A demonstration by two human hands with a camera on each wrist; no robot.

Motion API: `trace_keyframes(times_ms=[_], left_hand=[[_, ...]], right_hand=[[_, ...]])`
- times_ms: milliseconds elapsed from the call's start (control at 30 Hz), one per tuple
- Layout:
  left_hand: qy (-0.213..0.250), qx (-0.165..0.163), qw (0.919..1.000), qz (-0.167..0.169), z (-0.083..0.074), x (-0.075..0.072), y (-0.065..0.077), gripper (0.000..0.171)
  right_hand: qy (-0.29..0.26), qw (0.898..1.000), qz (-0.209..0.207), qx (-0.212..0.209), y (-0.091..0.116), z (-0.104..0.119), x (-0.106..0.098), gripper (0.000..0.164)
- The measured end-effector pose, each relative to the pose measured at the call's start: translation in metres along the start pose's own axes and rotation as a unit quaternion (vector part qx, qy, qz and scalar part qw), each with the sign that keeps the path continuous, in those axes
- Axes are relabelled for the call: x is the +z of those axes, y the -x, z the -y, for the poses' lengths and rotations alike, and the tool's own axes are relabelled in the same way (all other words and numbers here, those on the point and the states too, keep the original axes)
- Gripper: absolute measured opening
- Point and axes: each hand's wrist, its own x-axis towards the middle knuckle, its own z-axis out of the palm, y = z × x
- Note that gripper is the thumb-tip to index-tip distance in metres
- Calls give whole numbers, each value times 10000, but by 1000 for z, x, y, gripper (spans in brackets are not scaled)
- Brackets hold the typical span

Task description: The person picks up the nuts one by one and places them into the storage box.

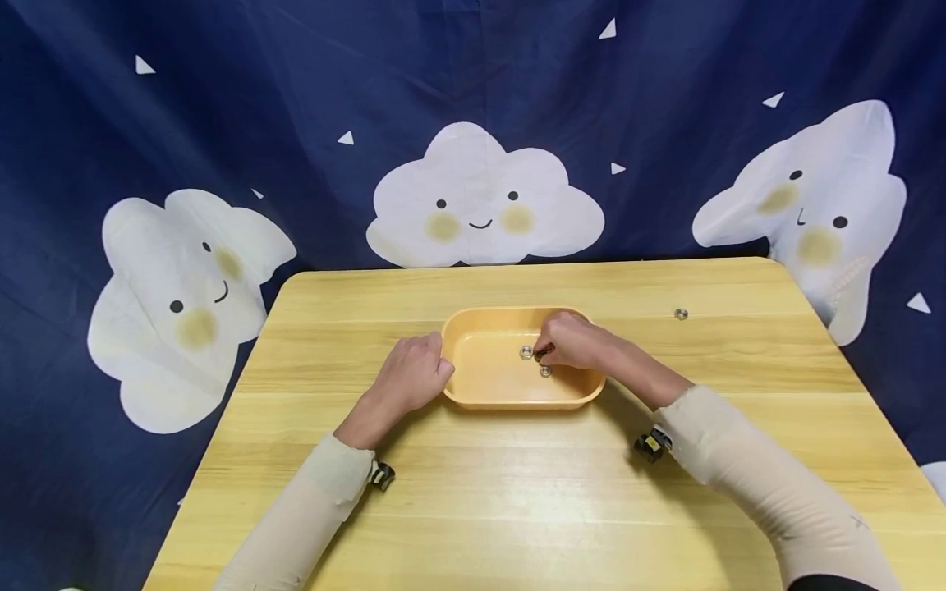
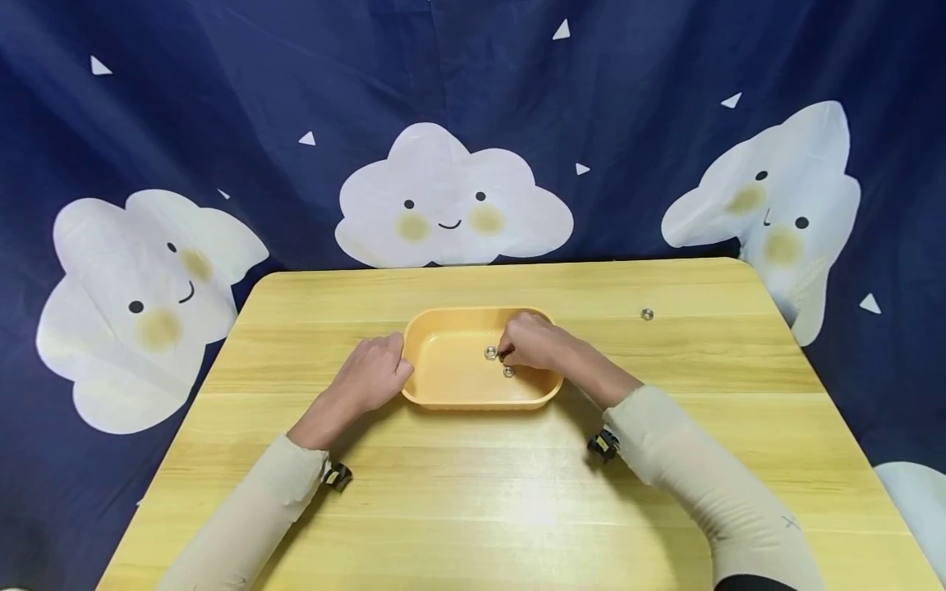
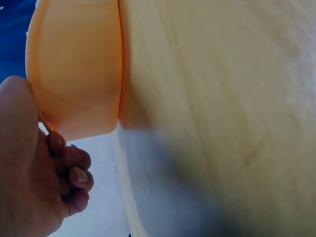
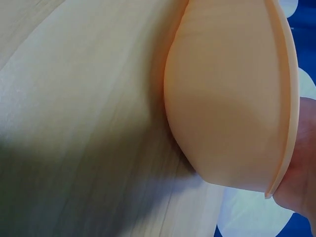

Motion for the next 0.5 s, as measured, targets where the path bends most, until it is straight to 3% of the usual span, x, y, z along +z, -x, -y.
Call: trace_keyframes(times_ms=[300, 500], left_hand=[[26, -43, 10000, 59, 0, 0, 0, 14], [32, -19, 10000, 50, 0, -1, 1, 14]], right_hand=[[-30, 9999, 87, -65, 0, -1, -1, 7], [-370, 9992, 146, 96, -1, 1, -5, 16]])
